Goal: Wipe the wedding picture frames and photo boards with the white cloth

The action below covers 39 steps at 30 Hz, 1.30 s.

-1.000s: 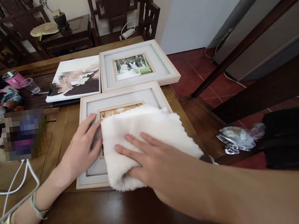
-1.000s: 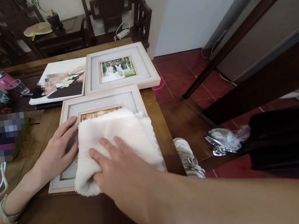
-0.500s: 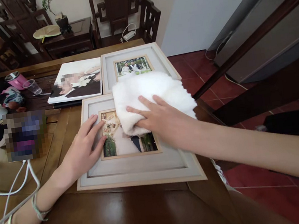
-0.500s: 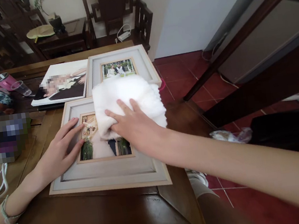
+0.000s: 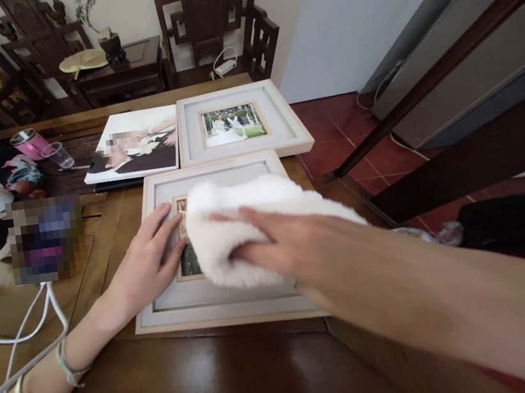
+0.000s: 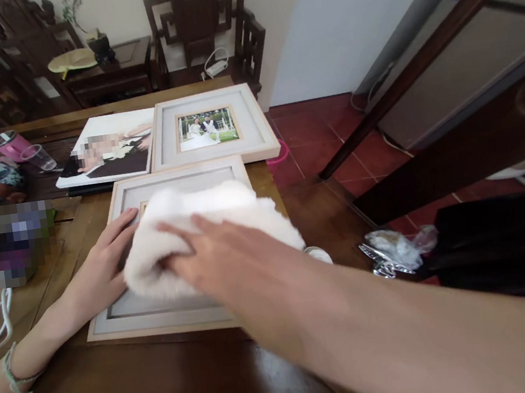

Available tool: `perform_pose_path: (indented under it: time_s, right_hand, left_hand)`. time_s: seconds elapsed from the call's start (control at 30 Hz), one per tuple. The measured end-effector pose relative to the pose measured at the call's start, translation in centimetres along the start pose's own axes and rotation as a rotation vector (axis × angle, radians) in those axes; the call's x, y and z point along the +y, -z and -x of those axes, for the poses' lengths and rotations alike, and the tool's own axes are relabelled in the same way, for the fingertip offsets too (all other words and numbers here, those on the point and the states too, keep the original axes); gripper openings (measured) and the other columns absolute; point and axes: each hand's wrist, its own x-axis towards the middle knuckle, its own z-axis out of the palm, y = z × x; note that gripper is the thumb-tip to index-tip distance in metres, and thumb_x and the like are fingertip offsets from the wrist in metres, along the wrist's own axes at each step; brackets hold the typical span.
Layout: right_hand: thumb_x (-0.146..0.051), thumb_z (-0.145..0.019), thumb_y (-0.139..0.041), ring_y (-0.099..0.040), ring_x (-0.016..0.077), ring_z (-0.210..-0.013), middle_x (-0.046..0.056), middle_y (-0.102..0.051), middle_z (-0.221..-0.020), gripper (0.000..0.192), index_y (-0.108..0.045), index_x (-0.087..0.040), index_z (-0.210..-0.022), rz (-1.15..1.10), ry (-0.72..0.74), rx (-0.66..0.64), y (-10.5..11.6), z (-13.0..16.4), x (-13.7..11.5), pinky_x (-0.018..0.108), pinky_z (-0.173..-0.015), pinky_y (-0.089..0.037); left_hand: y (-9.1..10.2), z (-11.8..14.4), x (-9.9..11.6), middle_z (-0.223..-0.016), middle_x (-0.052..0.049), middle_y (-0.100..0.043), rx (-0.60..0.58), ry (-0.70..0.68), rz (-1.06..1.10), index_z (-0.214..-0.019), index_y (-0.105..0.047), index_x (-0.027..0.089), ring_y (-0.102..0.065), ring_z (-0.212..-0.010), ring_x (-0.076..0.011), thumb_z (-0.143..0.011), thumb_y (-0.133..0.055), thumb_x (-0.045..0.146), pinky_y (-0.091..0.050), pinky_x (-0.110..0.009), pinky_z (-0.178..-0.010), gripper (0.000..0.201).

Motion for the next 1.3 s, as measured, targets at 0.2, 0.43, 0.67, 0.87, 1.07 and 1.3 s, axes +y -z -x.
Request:
perform_pose_path:
  time_s: [0.2, 0.43, 0.67, 0.87, 1.07, 1.3]
  right_hand:
    - [0.01, -0.071, -0.054, -0.024, 0.0495, -0.141, 0.012, -0.027, -0.159, 0.053, -0.067, -0.013, -0.117, 0.376, -0.173, 0.014, -0.1, -2.6, 4.6, 0.067, -0.105, -0.037]
    - [-0.001, -0.063, -0.071, -0.039, 0.0524, -0.133, 0.011, -0.038, -0.154, 0.053, -0.073, -0.022, -0.112, 0.193, -0.163, -0.205, -3.0, -0.5, 0.6, 0.069, -0.097, -0.044]
    - [0.0, -0.072, -0.056, -0.058, 0.0339, -0.122, 0.007, -0.047, -0.15, 0.057, -0.066, -0.023, -0.122, -0.067, -0.042, -0.124, -0.2, -0.2, -1.6, 0.041, -0.086, -0.058]
    - [0.01, -0.077, -0.045, -0.012, 0.0497, -0.144, 0.013, -0.013, -0.163, 0.068, -0.049, -0.011, -0.142, 0.214, -0.146, -0.034, -0.4, -7.6, 2.3, 0.069, -0.108, -0.03]
    - [0.0, -0.088, -0.046, -0.015, 0.0496, -0.144, 0.009, -0.024, -0.162, 0.048, -0.063, -0.017, -0.129, 0.168, -0.003, -0.102, -2.0, -9.6, 0.5, 0.073, -0.108, -0.026]
    - [-0.011, -0.063, -0.078, -0.03, 0.0454, -0.141, 0.008, -0.041, -0.154, 0.049, -0.073, -0.02, -0.11, -0.034, 0.243, -0.363, 0.2, -2.5, -2.4, 0.068, -0.107, -0.035]
  left_hand:
    - [-0.1, 0.1, -0.3, -0.152, -0.017, -0.039, 0.011, 0.0, -0.013, -0.138, -0.05, 0.014, -0.034, -0.144, -0.0293, -0.099, -0.042, 0.035, -0.031, -0.05, -0.118, 0.045]
    - [-0.3, -0.1, -0.3, -0.152, -0.018, -0.041, 0.036, 0.018, 0.003, -0.137, -0.051, 0.011, -0.036, -0.143, -0.0282, -0.099, -0.041, 0.036, -0.031, -0.048, -0.119, 0.046]
    - [0.0, 0.0, -0.1, -0.155, -0.015, -0.038, 0.102, 0.001, 0.098, -0.143, -0.042, 0.012, -0.032, -0.146, -0.0229, -0.103, -0.031, 0.031, -0.026, -0.045, -0.121, 0.046]
    - [0.2, 0.2, 0.1, -0.16, -0.017, -0.025, 0.166, 0.068, 0.117, -0.151, -0.028, 0.012, -0.021, -0.15, -0.0232, -0.103, -0.029, 0.036, -0.018, -0.044, -0.123, 0.054]
    - [0.1, 0.2, -0.4, -0.16, -0.016, -0.025, 0.215, 0.036, 0.141, -0.155, -0.017, 0.015, -0.022, -0.149, -0.0248, -0.103, -0.027, 0.041, -0.021, -0.044, -0.122, 0.059]
    - [0.2, 0.1, -0.3, -0.161, -0.016, -0.024, 0.149, 0.053, 0.146, -0.154, -0.017, 0.013, -0.019, -0.15, -0.024, -0.103, -0.028, 0.044, -0.018, -0.045, -0.122, 0.061]
